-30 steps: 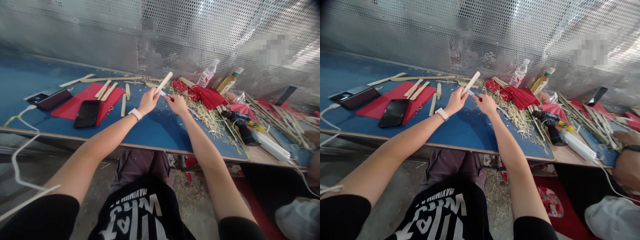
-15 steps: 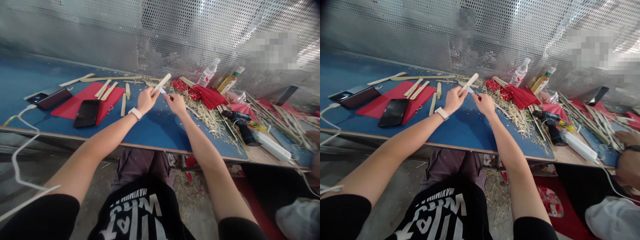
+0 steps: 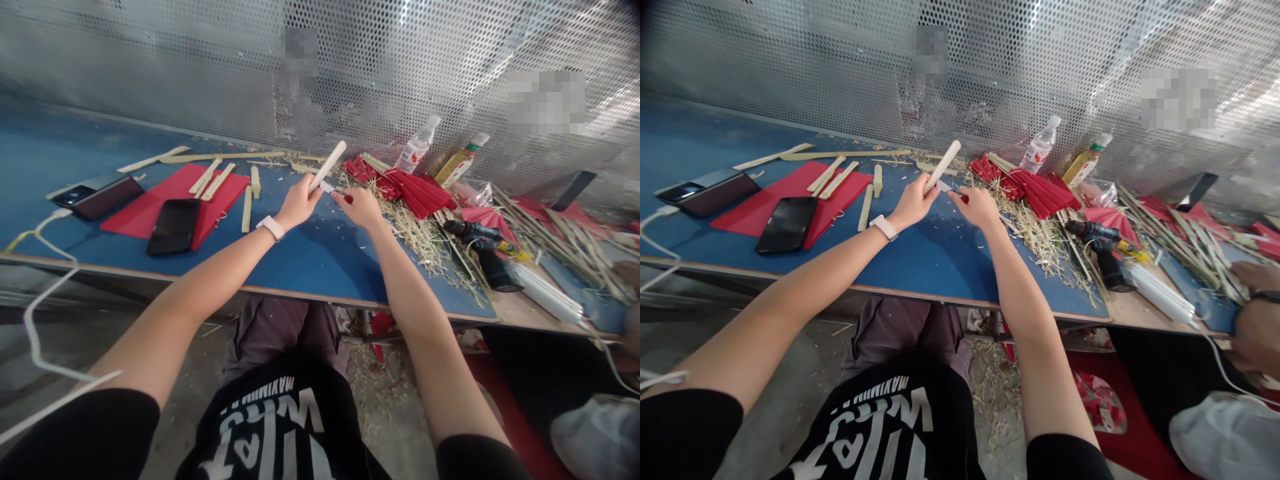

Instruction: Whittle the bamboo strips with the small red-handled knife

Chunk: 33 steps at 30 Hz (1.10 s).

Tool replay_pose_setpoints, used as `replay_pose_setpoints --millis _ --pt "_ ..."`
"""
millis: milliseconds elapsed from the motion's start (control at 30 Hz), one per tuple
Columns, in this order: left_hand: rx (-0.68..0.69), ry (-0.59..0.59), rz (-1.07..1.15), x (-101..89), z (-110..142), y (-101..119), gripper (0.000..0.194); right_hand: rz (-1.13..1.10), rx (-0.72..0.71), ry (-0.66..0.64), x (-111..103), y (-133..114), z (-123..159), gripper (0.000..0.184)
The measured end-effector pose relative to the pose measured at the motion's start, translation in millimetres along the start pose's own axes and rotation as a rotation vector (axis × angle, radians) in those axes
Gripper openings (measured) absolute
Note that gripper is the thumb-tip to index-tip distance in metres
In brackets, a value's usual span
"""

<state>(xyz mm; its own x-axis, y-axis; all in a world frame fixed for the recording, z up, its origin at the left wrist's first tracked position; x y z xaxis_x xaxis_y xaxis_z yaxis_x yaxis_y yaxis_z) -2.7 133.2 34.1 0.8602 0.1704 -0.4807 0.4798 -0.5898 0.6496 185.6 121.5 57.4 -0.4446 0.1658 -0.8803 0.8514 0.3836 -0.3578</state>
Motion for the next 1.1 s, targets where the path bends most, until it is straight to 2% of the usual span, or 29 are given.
replay_pose_setpoints --millis 167,400,633,833,1000,1100 --pt "0.02 0.063 -0.03 -6.3 -0.3 3.5 0.04 -0.01 0.007 0.011 0.3 -1.5 -1.3 0.054" --pt "-0.011 0.11 -0.078 -12.0 0.1 4.9 0.035 -0.028 0.028 0.013 -0.8 -2.1 -1.7 0.057" --pt "-0.039 0.157 -0.138 -23.0 0.3 11.8 0.054 -0.053 0.056 0.043 -2.0 -3.4 -1.4 0.058" --pt "-0.064 0.126 -0.12 -18.9 2.2 14.0 0.047 -0.055 -0.001 0.036 0.6 -1.2 -2.7 0.06" --pt "-0.004 0.017 0.002 -3.8 0.3 13.0 0.033 -0.053 -0.067 0.001 0.9 4.1 -1.8 0.057" --pt "0.015 -0.06 0.106 4.0 -2.4 9.7 0.032 -0.054 -0.06 -0.003 -1.0 7.0 -1.4 0.06"
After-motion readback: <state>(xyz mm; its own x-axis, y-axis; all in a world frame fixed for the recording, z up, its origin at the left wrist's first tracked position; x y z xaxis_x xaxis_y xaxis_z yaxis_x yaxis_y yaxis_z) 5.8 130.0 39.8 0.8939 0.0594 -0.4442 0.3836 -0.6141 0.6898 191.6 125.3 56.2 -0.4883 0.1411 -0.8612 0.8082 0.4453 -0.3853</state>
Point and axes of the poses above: each hand's wrist, its own z-axis away from the middle knuckle, its own x-axis out of the palm, y = z × x, the point moved 10 cm from there along -z, towards the middle knuckle, and after that the axes turned 1 degree about -y, right-handed, at the moved point
